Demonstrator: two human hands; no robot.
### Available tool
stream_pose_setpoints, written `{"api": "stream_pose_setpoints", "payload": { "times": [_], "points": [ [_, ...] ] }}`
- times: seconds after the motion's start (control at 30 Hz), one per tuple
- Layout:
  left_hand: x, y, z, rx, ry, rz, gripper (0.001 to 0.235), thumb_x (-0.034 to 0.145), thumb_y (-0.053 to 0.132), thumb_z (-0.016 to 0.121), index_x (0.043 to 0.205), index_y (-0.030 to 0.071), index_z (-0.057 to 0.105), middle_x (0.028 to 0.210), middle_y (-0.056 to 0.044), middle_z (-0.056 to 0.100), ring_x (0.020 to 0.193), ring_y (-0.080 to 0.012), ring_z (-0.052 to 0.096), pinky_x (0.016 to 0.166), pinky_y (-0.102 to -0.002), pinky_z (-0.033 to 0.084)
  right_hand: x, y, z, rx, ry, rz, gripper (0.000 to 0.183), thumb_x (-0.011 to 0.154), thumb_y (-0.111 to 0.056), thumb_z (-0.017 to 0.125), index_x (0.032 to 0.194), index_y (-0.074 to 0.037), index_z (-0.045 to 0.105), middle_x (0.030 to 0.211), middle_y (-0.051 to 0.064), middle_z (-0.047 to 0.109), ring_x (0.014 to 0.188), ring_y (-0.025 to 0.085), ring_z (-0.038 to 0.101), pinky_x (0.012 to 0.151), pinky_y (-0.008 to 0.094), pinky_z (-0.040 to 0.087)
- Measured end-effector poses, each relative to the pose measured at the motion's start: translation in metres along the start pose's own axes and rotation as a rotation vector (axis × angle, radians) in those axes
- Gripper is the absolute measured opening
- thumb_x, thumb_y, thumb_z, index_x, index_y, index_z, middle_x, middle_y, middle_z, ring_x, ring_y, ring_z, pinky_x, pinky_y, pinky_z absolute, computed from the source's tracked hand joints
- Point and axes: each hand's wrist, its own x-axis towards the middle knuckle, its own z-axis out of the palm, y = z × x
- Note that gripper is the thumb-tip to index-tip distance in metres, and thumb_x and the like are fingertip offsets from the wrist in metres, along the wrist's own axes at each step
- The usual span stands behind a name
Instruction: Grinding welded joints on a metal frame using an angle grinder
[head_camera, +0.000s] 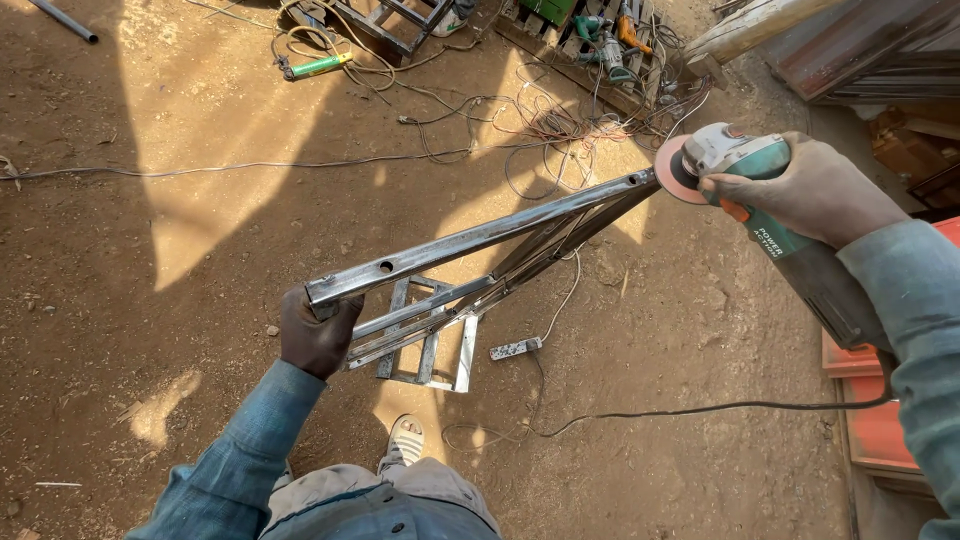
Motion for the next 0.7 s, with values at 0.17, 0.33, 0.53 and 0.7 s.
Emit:
{"api": "stream_pose_setpoints", "payload": {
  "times": [0.17,0.33,0.53,0.7],
  "points": [
    [0.001,-0.004,-0.003,0.054,-0.001,-0.004,0.028,0.101,0.032,0.063,0.082,0.014,0.073,0.064,0.007,0.051,0.063,-0.0064,0.052,0.058,-0.031,0.041,-0.009,-0.019,0.007,-0.006,-0.061,-0.078,0.053,0.093,-0.044,0.078,0.056,-0.011,0.059,0.058,0.000,0.063,0.058,0.015,0.056,0.070,0.032,0.042],
    [0.001,-0.001,-0.005,0.050,0.002,-0.003,0.029,0.101,0.035,0.063,0.085,0.013,0.073,0.065,0.006,0.052,0.064,-0.0080,0.052,0.059,-0.032,0.040,0.008,-0.008,0.006,-0.011,-0.072,-0.035,0.039,0.090,-0.042,0.080,0.073,-0.010,0.065,0.065,0.002,0.067,0.060,0.015,0.056,0.064,0.032,0.043],
    [-0.004,-0.003,0.000,0.055,-0.002,0.000,0.033,0.100,0.036,0.062,0.076,0.015,0.065,0.063,0.006,0.046,0.062,-0.0073,0.046,0.057,-0.033,0.036,0.033,0.016,-0.003,-0.184,0.057,0.064,0.042,0.082,-0.053,0.083,0.092,-0.013,0.074,0.085,0.009,0.073,0.080,0.023,0.063,0.073,0.040,0.046],
    [-0.004,0.007,0.001,0.035,0.007,0.026,0.036,0.101,0.032,0.061,0.069,0.016,0.060,0.060,0.006,0.041,0.059,-0.0073,0.043,0.054,-0.033,0.034,0.023,0.004,0.001,0.034,-0.096,-0.145,0.049,0.096,-0.040,0.078,0.060,-0.010,0.064,0.059,0.001,0.065,0.057,0.015,0.056,0.067,0.031,0.043]
  ]
}}
